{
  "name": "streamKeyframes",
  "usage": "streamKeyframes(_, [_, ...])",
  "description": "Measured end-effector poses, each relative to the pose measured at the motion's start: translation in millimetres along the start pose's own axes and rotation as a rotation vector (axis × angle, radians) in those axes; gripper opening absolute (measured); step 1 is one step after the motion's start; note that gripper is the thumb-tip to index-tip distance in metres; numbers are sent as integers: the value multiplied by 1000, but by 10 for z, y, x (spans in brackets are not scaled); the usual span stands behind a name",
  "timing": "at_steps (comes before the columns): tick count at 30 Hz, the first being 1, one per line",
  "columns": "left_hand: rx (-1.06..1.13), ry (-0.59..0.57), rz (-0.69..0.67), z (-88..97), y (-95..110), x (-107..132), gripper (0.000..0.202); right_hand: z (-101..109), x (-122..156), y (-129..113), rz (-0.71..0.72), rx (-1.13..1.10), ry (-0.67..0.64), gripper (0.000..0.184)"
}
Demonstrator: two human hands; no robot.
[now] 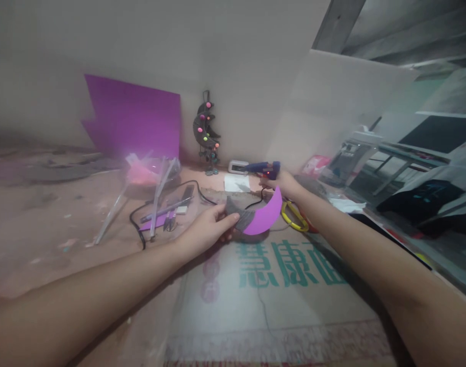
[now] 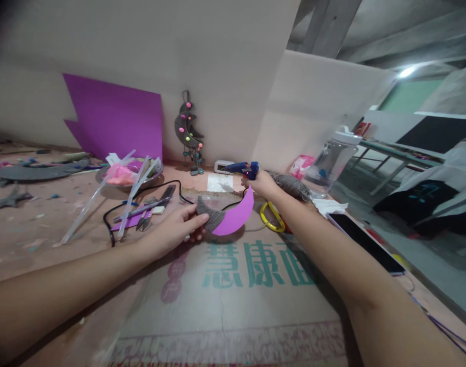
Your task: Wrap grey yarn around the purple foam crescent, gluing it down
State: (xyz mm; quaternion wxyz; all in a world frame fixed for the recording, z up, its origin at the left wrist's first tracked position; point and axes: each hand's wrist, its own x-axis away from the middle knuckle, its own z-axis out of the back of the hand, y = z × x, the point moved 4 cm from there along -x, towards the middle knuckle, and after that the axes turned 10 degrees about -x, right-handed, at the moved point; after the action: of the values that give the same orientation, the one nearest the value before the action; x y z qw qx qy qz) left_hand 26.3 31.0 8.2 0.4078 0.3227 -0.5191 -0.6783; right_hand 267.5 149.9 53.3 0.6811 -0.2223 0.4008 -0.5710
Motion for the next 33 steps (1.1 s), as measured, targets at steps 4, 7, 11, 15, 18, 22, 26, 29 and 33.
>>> streamKeyframes(4, [-9, 18, 20, 19, -4, -5, 22, 114, 194, -178, -10, -58, 26, 16])
streamKeyframes(7, [59, 93, 48, 47, 16, 2, 18, 239, 410, -349, 71, -174, 110, 19])
streamKeyframes(11, [101, 140, 58, 65, 48, 6, 16, 343, 754, -503, 149, -151, 156, 14])
streamKeyframes(15, [88, 170, 94, 74, 25, 7, 19, 321, 1154, -500, 161, -119, 170, 10])
streamKeyframes(18, [123, 178, 104, 67, -15, 9, 21, 243, 1417, -480, 197, -21, 135, 16])
streamKeyframes(22, [152, 195, 93, 68, -51, 8, 22, 115, 1609, -535, 294, 88, -2, 13])
streamKeyframes(26, [168, 216, 84, 83, -58, 4, 19, 21, 1661, -593, 314, 53, -109, 15])
streamKeyframes(29, [174, 222, 91, 94, -54, 6, 20, -30, 1666, -609, 292, 29, -175, 15])
streamKeyframes(33, [147, 238, 103, 104, -37, 18, 23, -31, 1645, -592, 296, 97, -110, 14])
